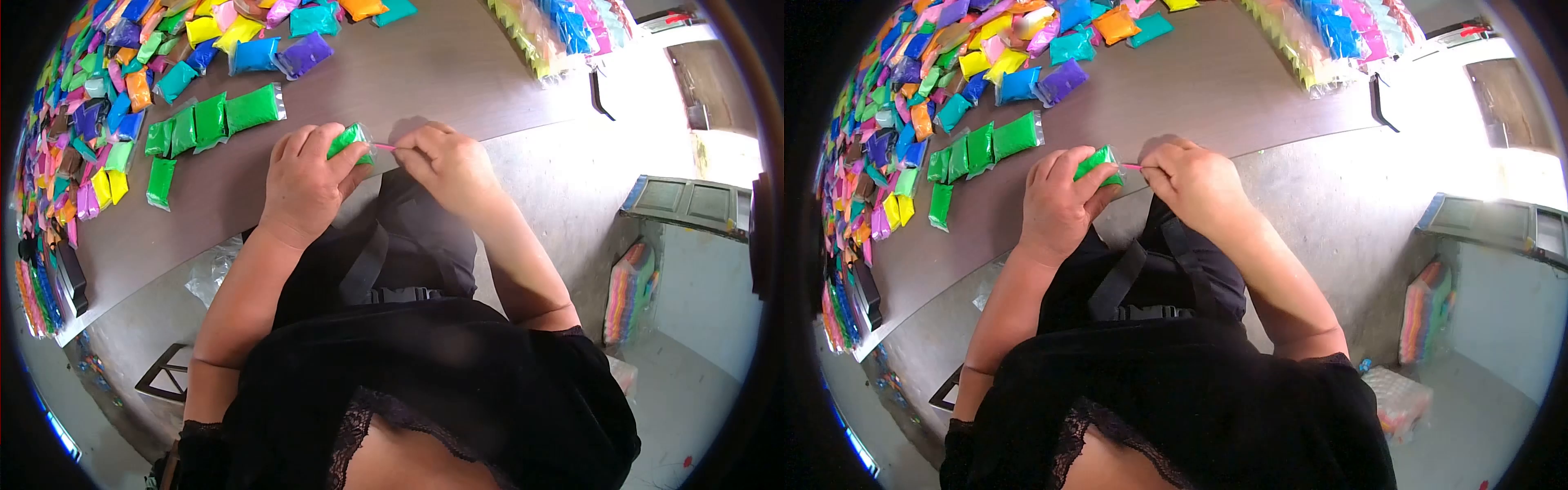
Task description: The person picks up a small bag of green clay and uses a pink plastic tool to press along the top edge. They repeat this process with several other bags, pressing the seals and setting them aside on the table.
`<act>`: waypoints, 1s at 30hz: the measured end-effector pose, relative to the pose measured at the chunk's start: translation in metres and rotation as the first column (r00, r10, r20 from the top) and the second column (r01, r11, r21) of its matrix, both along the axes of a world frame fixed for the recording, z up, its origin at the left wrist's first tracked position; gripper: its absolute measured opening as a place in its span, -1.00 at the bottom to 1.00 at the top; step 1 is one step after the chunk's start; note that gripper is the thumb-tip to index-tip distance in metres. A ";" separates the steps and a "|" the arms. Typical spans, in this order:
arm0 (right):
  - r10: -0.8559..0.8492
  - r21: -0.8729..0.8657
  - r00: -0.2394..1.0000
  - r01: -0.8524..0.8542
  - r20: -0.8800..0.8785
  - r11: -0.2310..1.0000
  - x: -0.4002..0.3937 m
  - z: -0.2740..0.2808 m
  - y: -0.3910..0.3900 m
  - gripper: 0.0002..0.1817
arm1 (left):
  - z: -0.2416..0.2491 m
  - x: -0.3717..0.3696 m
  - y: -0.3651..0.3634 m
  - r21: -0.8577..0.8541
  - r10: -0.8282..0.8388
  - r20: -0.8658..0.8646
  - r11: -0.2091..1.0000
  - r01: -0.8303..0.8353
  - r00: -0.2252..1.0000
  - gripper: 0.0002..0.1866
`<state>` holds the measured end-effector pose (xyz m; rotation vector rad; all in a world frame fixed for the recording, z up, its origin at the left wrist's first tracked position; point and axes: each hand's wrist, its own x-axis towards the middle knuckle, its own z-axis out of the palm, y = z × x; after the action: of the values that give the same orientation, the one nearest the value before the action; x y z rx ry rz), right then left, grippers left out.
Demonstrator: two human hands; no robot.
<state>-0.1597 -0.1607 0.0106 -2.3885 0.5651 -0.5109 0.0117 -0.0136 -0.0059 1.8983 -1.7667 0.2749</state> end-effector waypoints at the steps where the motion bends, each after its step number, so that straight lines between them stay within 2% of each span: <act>1: 0.004 -0.042 1.000 -0.004 -0.009 0.999 0.004 -0.001 0.003 -0.89 | 0.000 0.000 0.000 0.002 -0.002 -0.001 1.000 0.002 1.000 -0.67; 6: 0.005 -0.185 0.998 -0.015 -0.055 0.983 0.013 0.006 0.006 -0.93 | 0.001 0.001 -0.001 -0.002 -0.005 0.002 1.000 0.005 1.000 -0.72; 8: 0.023 -0.287 0.990 -0.063 -0.141 0.956 0.017 0.010 0.003 -0.93 | 0.001 0.002 -0.001 -0.005 -0.011 -0.017 1.000 0.011 1.000 -0.74; 11: 0.079 -0.335 0.976 -0.145 -0.203 0.931 0.024 0.012 -0.009 -0.92 | 0.001 0.002 -0.001 -0.010 -0.022 -0.048 1.000 0.021 0.999 -0.76; 17: 0.150 -0.331 0.975 -0.197 -0.163 0.923 0.027 0.008 -0.018 -0.89 | 0.000 0.003 -0.001 -0.015 -0.023 -0.054 1.000 0.022 0.998 -0.77; 24: 0.111 -0.425 0.979 -0.174 -0.168 0.888 0.026 0.006 -0.014 -0.89 | 0.001 0.003 -0.002 -0.017 -0.025 -0.048 1.000 0.025 0.999 -0.77; 27: 0.105 -0.448 0.967 -0.202 -0.233 0.871 0.026 0.010 -0.013 -0.89 | -0.001 0.003 -0.002 -0.025 -0.028 -0.055 0.999 0.027 0.998 -0.77; 30: 0.104 -0.401 0.959 -0.208 -0.265 0.892 0.033 0.009 -0.018 -0.90 | 0.003 0.003 -0.003 -0.007 -0.035 -0.057 0.999 0.034 0.998 -0.77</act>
<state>-0.1263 -0.1790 0.0194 -2.9128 0.3821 -0.2978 0.0151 -0.0161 -0.0033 1.8514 -1.7572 0.2104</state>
